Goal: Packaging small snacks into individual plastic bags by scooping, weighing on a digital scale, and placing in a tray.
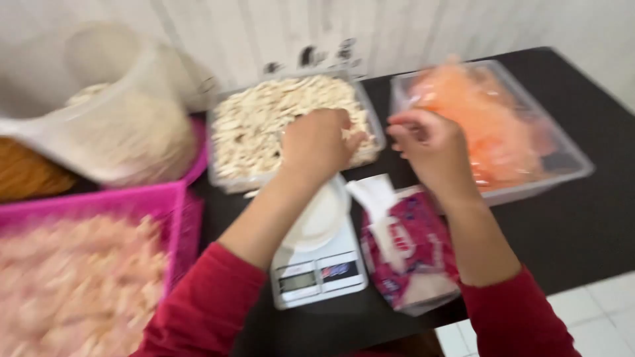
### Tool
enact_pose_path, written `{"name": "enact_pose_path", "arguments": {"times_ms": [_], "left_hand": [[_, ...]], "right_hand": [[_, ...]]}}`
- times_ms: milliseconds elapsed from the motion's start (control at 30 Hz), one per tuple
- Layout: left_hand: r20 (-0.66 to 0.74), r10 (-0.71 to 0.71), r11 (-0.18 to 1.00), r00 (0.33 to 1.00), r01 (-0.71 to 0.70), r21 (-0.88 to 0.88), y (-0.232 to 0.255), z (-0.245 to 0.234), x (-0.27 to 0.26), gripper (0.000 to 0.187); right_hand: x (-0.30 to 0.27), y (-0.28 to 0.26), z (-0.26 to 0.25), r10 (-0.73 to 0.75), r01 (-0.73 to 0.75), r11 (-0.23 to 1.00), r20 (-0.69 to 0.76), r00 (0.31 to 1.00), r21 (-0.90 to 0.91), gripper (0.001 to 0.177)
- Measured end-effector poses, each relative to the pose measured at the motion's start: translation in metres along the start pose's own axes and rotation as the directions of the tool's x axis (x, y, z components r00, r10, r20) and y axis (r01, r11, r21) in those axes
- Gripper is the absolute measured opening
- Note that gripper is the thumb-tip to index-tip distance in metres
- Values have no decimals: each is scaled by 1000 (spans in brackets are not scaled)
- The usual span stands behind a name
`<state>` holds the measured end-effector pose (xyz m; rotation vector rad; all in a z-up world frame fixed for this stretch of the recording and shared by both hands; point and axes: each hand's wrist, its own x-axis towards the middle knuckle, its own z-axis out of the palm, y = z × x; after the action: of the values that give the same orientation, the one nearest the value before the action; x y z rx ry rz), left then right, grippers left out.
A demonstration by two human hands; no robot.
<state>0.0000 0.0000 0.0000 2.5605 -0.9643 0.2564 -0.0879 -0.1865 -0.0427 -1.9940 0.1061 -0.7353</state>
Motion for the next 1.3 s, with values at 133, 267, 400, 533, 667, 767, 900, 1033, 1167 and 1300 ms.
{"name": "enact_pose_path", "arguments": {"times_ms": [133,267,400,533,667,767,900,1033,1167,1300], "left_hand": [[-140,368,910,919,-387,-148,70,67,56,15],[-133,503,862,854,-507,4,121,136,108,22],[29,611,791,791,-611,-23,147,178,136,28],[105,638,767,763,-642,9,152,201,152,32],[234,554,817,799,-576,31,150,210,154,18],[203,535,836,820,-548,7,144,210,153,18],[75,438,877,896,-407,-257,144,211,152,24],[-51,397,768,917,-362,-529,145,174,137,16],[-5,322,618,947,-215,-756,133,158,131,13],[90,295,515,951,-79,-853,113,163,129,13]], "right_hand": [[13,80,-100,-38,14,985,-137,990,-170,18],[16,131,-160,151,-232,896,-233,961,-378,26],[18,156,-178,232,-331,863,-283,931,-381,30],[21,147,-180,306,-406,835,-301,903,-370,31],[19,144,-174,304,-390,859,-284,909,-332,30],[20,134,-170,297,-382,877,-296,908,-292,30],[16,120,-168,219,-289,930,-288,932,-226,42],[12,107,-169,124,-187,961,-288,949,-205,51],[13,107,-155,45,-74,992,-272,961,-98,30],[22,101,-137,90,-99,995,-255,963,-23,18]]}}
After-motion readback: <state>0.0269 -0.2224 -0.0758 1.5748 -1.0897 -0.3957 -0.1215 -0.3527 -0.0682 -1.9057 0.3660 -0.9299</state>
